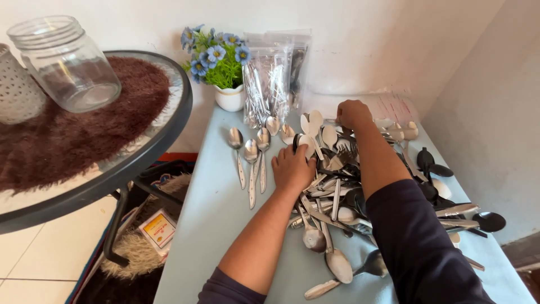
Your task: Wiping metal spoons with a cloth and then packing them into clear plastic bags.
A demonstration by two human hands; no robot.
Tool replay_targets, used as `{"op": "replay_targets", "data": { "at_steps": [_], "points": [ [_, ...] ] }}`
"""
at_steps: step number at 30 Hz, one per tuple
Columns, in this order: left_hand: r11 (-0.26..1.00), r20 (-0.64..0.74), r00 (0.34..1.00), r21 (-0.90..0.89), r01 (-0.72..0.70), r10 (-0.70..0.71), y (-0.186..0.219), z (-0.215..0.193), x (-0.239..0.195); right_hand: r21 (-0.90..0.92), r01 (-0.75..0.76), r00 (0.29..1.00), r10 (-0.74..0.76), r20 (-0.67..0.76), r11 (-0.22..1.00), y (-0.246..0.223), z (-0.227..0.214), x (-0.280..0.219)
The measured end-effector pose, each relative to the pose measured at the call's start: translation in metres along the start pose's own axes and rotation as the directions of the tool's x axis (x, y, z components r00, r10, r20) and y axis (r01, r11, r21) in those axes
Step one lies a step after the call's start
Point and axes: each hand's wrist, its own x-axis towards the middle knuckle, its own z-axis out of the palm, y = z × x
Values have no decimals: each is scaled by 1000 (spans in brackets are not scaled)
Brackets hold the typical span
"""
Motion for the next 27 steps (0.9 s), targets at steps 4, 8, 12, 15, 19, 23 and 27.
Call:
{"op": "replay_targets", "data": {
  "at_steps": [4, 8, 12, 15, 19, 23, 27],
  "points": [
    [999, 45, 998, 12, 32, -32, 5, -9, -5, 15, -8, 1000, 8, -28, 1000, 9, 6, 8],
    [999, 54, 998, -24, 28, -26, 7, -13, -6, 63, -53, 998, 53, -13, 997, 4, 5, -1],
    [1000, 57, 998, -7, 29, -28, 7, -14, -7, -8, -58, 995, 57, -86, 998, 7, 15, 3],
    [1000, 54, 998, -14, 15, -14, 3, -9, -3, 17, -45, 990, 47, -133, 999, 17, 22, 17],
    [1000, 33, 999, -8, 21, -21, 7, -13, -6, 82, -36, 989, 47, -139, 996, 25, 9, 27],
    [996, -241, 968, -17, -83, 76, 26, -33, -15, 39, 93, 987, -87, -138, 995, 5, -62, -11],
    [787, -134, 988, -616, -21, -78, 46, -72, -17, 87, 244, 965, -233, -123, 966, -42, -134, -91]
  ]
}}
